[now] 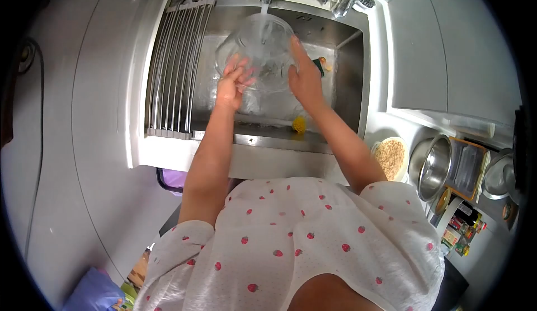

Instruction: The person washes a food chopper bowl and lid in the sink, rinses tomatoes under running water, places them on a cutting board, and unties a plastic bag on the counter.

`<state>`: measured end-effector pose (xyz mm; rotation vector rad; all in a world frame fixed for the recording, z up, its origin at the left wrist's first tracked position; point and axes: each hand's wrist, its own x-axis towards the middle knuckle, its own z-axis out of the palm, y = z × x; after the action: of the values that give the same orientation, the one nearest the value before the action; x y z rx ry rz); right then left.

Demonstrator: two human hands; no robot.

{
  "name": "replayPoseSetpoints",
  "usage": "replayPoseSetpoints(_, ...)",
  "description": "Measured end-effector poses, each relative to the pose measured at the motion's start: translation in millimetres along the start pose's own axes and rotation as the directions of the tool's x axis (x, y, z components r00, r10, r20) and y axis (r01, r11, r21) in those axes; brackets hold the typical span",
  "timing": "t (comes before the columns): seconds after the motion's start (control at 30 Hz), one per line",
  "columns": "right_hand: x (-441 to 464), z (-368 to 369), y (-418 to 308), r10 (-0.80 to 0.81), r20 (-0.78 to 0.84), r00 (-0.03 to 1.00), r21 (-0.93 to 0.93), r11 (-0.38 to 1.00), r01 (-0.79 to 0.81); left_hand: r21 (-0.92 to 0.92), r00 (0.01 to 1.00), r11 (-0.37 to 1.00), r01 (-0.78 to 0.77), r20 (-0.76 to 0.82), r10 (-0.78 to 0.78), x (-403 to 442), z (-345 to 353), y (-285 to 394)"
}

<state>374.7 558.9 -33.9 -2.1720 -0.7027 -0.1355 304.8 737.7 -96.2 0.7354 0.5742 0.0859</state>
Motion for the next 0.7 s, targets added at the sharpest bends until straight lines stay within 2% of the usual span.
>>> replayPoseSetpoints(0.03, 5, 0, 1, 0.089, 0.053, 0.995, 0.1, 0.991, -0.094, 0.001, 0.999, 1.0, 0.004, 0.038, -0.004, -2, -3, 6)
replayPoseSetpoints(0.07, 7, -2, 1, 0.089, 0.056, 0.994, 0.102, 0.99, -0.094, 0.0, 0.997, 1.0, 0.008, 0.074, -0.008, -4, -6, 9)
replayPoseSetpoints(0.1, 14, -11, -7, 0.373, 0.237, 0.897, 0.278, 0.859, -0.43, -0.001, 0.998, 1.0, 0.004, 0.067, -0.004, -10, -4, 15)
replayPoseSetpoints(0.13, 19, -14, -11, 0.56, 0.452, 0.694, 0.363, 0.595, -0.717, 0.091, 0.996, 0.996, -0.017, 0.088, 0.009, -17, -1, 21)
replayPoseSetpoints(0.17, 19, -12, -11, 0.556, 0.457, 0.694, 0.361, 0.598, -0.716, 0.179, 0.994, 0.983, -0.038, 0.112, 0.018, -20, 1, 25)
replayPoseSetpoints(0.23, 15, -8, -7, 0.632, 0.544, 0.552, 0.389, 0.393, -0.833, 0.16, 0.991, 0.987, -0.008, 0.133, -0.013, -23, -8, 27)
replayPoseSetpoints(0.5, 23, -5, 3, 0.593, 0.624, 0.509, 0.346, 0.374, -0.86, 0.18, 0.981, 0.982, 0.066, 0.169, -0.097, -35, -10, 28)
replayPoseSetpoints(0.7, 28, -5, 14, 0.58, 0.643, 0.501, 0.318, 0.392, -0.863, 0.092, 0.976, 0.983, 0.162, 0.129, -0.173, -35, -9, 27)
